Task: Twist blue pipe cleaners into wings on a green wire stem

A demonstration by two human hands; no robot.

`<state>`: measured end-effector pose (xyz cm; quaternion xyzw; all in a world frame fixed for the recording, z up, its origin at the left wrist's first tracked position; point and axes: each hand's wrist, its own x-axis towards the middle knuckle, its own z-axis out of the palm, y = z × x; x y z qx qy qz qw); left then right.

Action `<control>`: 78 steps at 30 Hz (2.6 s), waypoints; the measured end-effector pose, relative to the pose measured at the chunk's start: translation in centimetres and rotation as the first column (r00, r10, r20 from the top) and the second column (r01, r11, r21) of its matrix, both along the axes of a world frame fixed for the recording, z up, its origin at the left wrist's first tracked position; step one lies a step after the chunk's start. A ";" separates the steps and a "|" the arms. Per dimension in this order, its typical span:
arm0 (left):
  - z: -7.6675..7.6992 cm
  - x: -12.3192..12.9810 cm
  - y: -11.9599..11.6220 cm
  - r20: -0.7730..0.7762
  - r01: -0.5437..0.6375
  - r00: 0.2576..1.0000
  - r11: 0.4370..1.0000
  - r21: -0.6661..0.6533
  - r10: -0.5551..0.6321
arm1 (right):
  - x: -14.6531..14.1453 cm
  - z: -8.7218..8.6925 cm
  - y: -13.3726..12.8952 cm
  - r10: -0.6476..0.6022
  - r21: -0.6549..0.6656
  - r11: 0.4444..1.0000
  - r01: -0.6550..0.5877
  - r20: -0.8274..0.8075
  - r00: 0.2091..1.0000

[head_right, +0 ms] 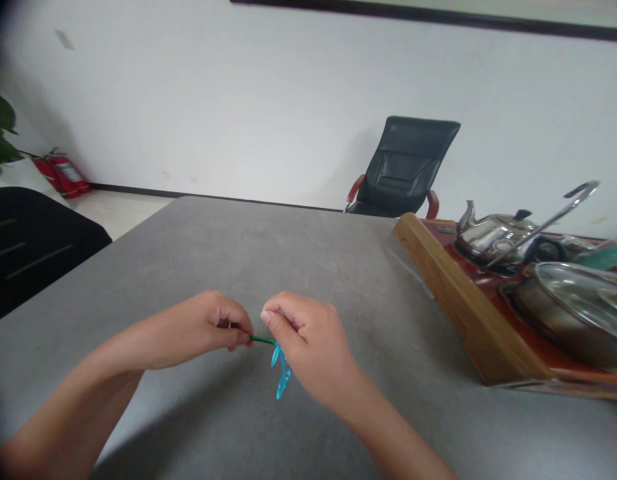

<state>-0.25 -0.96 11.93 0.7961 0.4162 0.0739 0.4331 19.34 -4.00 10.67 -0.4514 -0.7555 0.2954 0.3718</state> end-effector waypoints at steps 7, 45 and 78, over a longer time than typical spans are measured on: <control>0.2 0.1 0.4 0.077 -0.181 0.981 0.983 0.042 0.177 | 0.0 0.7 -1.5 0.005 0.215 0.976 -0.031 0.124 0.992; 0.3 -0.6 1.2 0.577 -0.571 0.607 0.805 -0.162 0.547 | 8.7 -6.4 -0.8 -0.122 -0.408 0.911 0.057 -0.134 0.983; -1.1 2.5 -1.4 0.575 -0.291 0.649 0.861 -0.418 0.498 | -3.5 -1.6 0.5 -0.332 -0.453 0.889 -0.066 -0.738 0.588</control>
